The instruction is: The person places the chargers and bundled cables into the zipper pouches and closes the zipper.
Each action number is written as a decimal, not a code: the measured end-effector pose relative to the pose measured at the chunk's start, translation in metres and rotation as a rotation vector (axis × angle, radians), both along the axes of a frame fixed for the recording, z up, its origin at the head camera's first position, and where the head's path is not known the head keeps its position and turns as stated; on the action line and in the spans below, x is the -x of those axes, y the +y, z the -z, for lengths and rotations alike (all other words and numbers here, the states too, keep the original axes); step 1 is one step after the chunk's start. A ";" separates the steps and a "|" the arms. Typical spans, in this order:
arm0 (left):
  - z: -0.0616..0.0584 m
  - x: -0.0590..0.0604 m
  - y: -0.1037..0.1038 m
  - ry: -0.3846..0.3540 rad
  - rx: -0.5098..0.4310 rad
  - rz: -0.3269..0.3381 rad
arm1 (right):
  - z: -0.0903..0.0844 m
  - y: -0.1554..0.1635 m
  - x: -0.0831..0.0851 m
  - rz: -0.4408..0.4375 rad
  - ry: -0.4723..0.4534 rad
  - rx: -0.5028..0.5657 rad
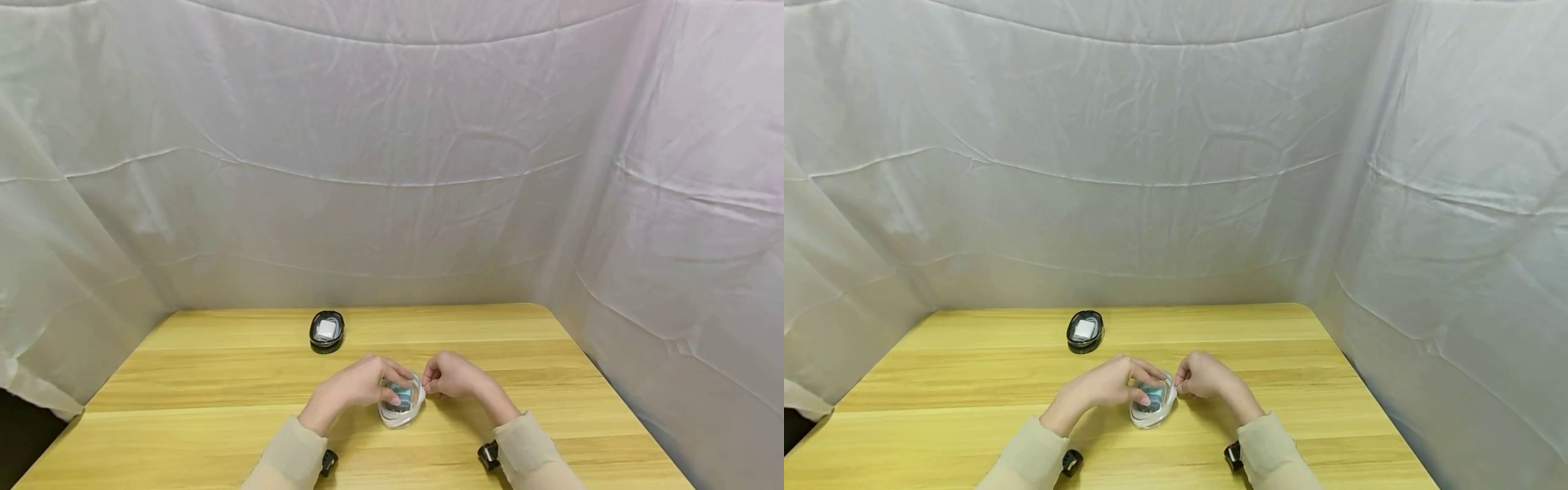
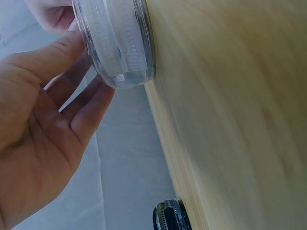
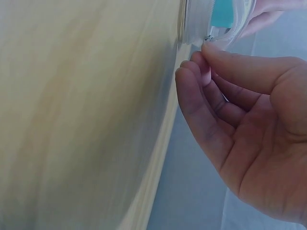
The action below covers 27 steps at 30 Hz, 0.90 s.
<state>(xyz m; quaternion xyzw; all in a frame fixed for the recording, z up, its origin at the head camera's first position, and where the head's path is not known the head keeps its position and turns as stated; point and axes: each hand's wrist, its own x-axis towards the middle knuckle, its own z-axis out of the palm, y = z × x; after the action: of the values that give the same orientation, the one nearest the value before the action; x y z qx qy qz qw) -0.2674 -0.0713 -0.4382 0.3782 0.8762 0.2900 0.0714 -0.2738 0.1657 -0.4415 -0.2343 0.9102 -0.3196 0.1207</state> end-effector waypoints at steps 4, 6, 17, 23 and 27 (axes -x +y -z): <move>0.000 0.000 0.000 -0.004 0.003 -0.009 | 0.000 0.000 0.001 -0.003 -0.009 0.002; 0.000 -0.001 0.000 -0.007 0.003 -0.011 | 0.000 0.000 0.000 -0.009 -0.006 0.001; -0.003 -0.003 0.002 -0.019 -0.002 -0.023 | -0.003 0.002 -0.001 -0.033 0.000 0.004; -0.002 -0.002 0.002 -0.016 0.005 -0.022 | -0.002 0.002 0.001 -0.039 -0.029 0.007; -0.001 -0.002 0.002 -0.016 0.008 -0.023 | -0.003 0.003 0.001 -0.054 -0.036 0.003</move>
<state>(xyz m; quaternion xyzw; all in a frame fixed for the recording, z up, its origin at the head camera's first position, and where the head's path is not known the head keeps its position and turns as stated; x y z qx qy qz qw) -0.2655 -0.0690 -0.4369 0.3657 0.8810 0.2903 0.0764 -0.2753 0.1686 -0.4387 -0.2532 0.9007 -0.3217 0.1454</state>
